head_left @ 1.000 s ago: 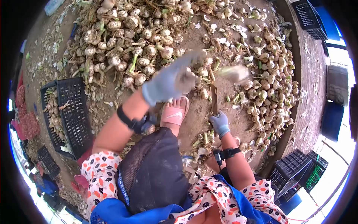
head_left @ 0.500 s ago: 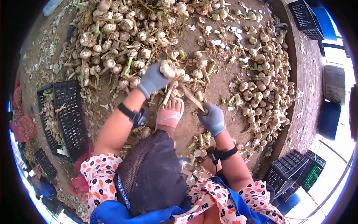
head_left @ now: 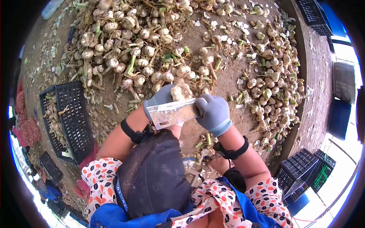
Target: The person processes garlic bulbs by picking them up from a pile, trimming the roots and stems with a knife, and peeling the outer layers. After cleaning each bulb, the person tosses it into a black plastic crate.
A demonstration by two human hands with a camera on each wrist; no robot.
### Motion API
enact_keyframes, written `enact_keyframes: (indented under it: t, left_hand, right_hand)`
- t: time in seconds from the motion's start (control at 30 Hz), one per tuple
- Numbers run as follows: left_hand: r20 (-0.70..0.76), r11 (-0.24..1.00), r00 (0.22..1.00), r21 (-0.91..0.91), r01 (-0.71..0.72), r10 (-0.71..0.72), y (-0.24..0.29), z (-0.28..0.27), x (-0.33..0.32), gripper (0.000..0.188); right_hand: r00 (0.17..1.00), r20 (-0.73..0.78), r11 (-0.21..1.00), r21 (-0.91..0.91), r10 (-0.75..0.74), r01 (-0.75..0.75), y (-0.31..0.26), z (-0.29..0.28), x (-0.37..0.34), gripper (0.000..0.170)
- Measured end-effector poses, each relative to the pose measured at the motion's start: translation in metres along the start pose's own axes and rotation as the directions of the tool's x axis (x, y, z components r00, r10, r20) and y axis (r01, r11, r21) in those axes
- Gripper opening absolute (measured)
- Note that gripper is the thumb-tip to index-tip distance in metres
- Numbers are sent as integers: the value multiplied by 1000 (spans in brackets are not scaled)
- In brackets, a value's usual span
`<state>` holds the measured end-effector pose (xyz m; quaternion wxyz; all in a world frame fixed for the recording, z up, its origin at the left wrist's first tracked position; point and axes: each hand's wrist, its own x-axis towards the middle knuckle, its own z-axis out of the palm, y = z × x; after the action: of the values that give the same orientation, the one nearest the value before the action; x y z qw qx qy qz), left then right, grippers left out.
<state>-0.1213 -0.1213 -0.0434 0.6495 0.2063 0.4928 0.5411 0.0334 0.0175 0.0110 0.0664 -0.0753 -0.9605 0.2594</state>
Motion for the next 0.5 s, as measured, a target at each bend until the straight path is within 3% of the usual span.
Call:
enact_keyframes:
  t: [0.03, 0.07, 0.1, 0.13, 0.17, 0.2, 0.23, 0.27, 0.33, 0.37, 0.4, 0.47, 0.5]
  left_hand:
    - [102, 886, 990, -443, 134, -99, -1, 0, 1, 24]
    - [236, 572, 961, -773, 274, -140, -2, 0, 1, 25]
    - [237, 573, 961, -773, 275, -142, -1, 1, -2, 25]
    - [151, 883, 989, -466, 61, 11, 1, 4, -7, 27]
    - [137, 982, 972, -59, -182, 188, 4, 8, -14, 30]
    - [200, 845, 915, 354, -401, 350, 5, 10, -18, 33]
    - [168, 861, 921, 328, -389, 352, -8, 4, -16, 44]
    - [162, 850, 916, 340, -402, 368, 1, 0, -12, 44]
    - [139, 988, 980, 35, -148, 141, 7, 7, -18, 50]
    - [338, 929, 932, -283, 238, -135, -1, -6, -9, 51]
    - [339, 935, 932, -274, 225, -125, 7, -1, -8, 51]
    - [163, 991, 979, -80, -111, 123, 23, 15, -14, 43]
    - [330, 690, 853, 502, -522, 405, 22, 7, -7, 42]
  right_hand:
    - [1000, -4, 999, -24, 31, -31, -1, -1, -1, 13]
    - [998, -10, 997, -47, 63, -63, -3, -2, -2, 10]
    - [977, 45, 972, -122, 208, -201, 4, 3, -2, 9]
    - [932, 88, 923, -204, 351, -328, 20, 11, -2, 9]
    - [806, 75, 798, -218, 587, -561, 49, 16, 1, 11]
    - [622, 54, 616, -228, 781, -754, 79, 20, -3, 14]
    - [630, 31, 619, -226, 776, -752, 95, 24, -19, 17]
    - [643, 6, 628, -218, 766, -747, 106, 32, -28, 19]
    - [657, -10, 647, -166, 754, -744, 92, 40, -48, 20]
    - [653, 84, 658, -107, 753, -745, 79, 36, -50, 19]
    - [667, 148, 678, -39, 730, -734, 77, 31, -38, 18]
    - [722, 169, 713, 119, 671, -691, 80, 38, -47, 15]
    - [717, 188, 702, 152, 671, -696, 79, 38, -49, 18]
